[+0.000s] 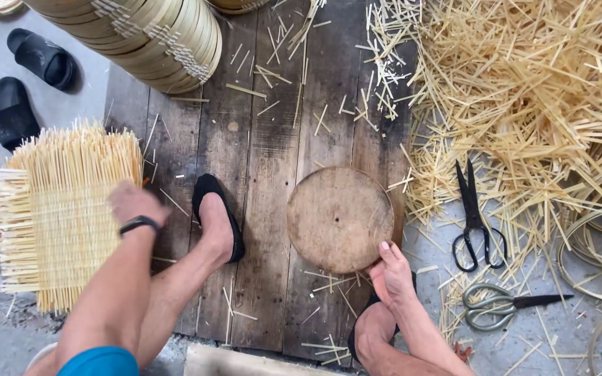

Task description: Assembling and trimming bamboo strips to form a steamer lid.

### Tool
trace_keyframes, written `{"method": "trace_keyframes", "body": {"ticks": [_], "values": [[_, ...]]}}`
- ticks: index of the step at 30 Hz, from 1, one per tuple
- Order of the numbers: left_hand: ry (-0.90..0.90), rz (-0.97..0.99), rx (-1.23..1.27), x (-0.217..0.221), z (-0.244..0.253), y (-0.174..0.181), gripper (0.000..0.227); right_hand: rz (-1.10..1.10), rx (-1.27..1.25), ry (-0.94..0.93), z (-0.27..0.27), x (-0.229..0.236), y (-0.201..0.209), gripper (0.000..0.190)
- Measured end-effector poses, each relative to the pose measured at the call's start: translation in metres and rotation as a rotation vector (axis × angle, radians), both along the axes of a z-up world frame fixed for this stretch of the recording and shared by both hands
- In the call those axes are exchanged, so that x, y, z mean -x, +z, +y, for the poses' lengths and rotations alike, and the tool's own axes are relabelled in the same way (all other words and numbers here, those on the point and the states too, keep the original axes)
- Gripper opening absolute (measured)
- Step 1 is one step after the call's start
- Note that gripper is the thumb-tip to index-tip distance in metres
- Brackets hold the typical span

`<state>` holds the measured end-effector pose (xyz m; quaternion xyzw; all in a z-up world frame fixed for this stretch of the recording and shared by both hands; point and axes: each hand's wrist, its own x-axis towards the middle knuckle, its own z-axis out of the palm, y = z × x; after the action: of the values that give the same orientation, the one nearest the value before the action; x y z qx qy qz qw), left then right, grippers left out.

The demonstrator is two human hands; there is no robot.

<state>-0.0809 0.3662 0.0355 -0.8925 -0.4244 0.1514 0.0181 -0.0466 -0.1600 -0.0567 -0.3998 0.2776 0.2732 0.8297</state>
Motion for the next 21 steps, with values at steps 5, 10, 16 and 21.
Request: {"method": "trace_keyframes", "body": {"ticks": [5, 10, 16, 21], "values": [[0.471, 0.195, 0.171, 0.057, 0.058, 0.007, 0.081, 0.078, -0.061, 0.129, 0.022, -0.006, 0.041, 0.039], [0.344, 0.212, 0.138, 0.082, 0.135, -0.033, 0.06, 0.041, 0.091, 0.337, 0.0, 0.005, 0.006, 0.037], [0.34, 0.063, 0.177, 0.028, 0.056, 0.074, 0.047, 0.06, 0.121, 0.244, -0.015, 0.016, -0.01, 0.032], [0.265, -0.113, 0.398, 0.02, 0.024, 0.072, 0.066, 0.078, 0.01, 0.229, -0.023, 0.021, -0.019, 0.028]]}}
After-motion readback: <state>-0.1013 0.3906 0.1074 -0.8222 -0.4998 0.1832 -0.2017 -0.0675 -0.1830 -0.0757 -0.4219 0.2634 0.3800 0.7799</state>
